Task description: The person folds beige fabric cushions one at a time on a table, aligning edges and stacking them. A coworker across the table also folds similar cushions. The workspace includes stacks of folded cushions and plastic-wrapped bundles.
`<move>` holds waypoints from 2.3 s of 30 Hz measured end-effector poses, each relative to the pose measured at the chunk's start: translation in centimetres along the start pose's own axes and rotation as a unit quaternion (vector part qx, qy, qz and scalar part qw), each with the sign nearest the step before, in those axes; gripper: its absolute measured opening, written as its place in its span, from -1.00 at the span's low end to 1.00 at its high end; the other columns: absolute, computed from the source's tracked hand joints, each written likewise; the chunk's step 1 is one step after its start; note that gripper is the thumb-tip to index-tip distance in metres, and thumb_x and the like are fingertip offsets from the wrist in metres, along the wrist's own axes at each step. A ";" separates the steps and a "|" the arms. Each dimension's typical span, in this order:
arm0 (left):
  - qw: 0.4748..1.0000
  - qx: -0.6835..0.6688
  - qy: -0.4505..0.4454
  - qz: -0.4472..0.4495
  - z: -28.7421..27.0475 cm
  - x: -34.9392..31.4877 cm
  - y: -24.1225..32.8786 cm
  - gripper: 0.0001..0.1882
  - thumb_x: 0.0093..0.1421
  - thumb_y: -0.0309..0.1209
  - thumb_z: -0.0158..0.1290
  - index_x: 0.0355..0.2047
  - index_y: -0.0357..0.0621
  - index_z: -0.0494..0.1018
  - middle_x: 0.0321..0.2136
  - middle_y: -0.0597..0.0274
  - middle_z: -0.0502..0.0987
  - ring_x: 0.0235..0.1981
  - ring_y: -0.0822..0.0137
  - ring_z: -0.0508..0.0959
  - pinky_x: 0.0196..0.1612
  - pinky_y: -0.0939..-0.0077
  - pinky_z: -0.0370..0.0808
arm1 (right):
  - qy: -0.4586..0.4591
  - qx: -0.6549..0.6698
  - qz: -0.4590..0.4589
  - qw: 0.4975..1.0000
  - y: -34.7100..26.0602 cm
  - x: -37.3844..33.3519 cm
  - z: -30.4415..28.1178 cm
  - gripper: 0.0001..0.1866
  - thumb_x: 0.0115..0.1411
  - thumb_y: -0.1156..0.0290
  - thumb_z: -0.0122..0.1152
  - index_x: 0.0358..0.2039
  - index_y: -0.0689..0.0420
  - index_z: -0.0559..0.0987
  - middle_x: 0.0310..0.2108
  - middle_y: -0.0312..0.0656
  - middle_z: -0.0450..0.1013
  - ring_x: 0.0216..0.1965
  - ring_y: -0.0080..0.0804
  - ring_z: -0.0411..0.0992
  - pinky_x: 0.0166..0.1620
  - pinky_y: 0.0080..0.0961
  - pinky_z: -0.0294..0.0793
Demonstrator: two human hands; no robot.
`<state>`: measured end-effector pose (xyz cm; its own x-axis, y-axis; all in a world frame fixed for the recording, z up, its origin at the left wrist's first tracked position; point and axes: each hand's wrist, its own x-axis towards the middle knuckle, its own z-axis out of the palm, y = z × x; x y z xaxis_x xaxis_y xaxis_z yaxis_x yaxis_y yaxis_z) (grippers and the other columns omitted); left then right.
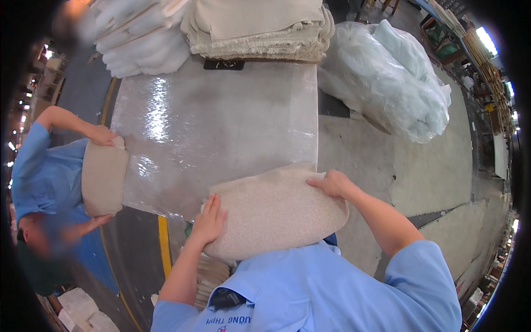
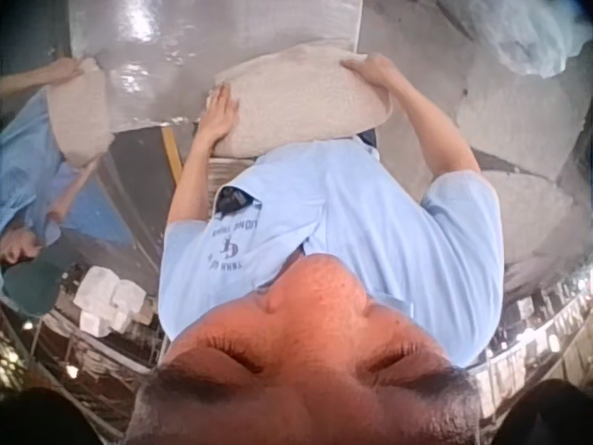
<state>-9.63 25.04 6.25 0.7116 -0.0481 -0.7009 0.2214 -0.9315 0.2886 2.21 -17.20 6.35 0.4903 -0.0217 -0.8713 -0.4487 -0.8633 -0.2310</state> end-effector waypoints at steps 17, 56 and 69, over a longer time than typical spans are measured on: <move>0.834 -0.525 0.151 -0.075 -3.1 -1.5 0.2 -0.21 0.48 0.04 0.10 0.40 -0.41 0.26 0.20 -0.15 0.53 0.21 0.14 0.55 0.24 0.20 0.49 | 0.183 0.183 -0.183 0.948 1.0 -1.2 -2.3 -0.24 0.44 -0.20 0.04 0.29 0.26 0.56 0.22 0.20 0.54 0.28 0.12 0.49 0.31 -0.12 0.43; 0.739 -0.581 0.014 0.341 -0.9 -5.0 10.8 -0.12 0.42 -0.54 0.02 0.65 -0.06 -0.15 0.60 0.05 0.06 0.56 0.12 0.14 0.54 0.21 0.09 | 0.103 0.719 -0.337 0.600 -10.8 1.0 -7.1 -0.19 0.53 -0.22 -0.03 0.54 0.11 0.21 0.38 -0.19 0.40 0.34 -0.25 0.37 0.40 -0.27 0.32; 0.751 -0.582 0.030 0.310 -5.9 -0.1 17.3 0.00 0.39 -0.52 0.12 0.64 -0.10 -0.27 0.53 -0.13 0.16 0.50 0.08 0.25 0.52 0.20 0.14 | 0.349 0.493 -0.328 0.726 -9.1 1.7 -6.8 -0.65 0.35 0.37 0.21 0.11 0.16 0.65 -0.13 -0.14 0.68 -0.12 -0.43 0.58 0.02 -0.39 0.52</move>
<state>-1.88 11.09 15.15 0.9394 -0.2939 -0.1766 0.2443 0.2122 0.9462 12.20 -12.83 9.92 0.9451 -0.3164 -0.0820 -0.0963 -0.0295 -0.9949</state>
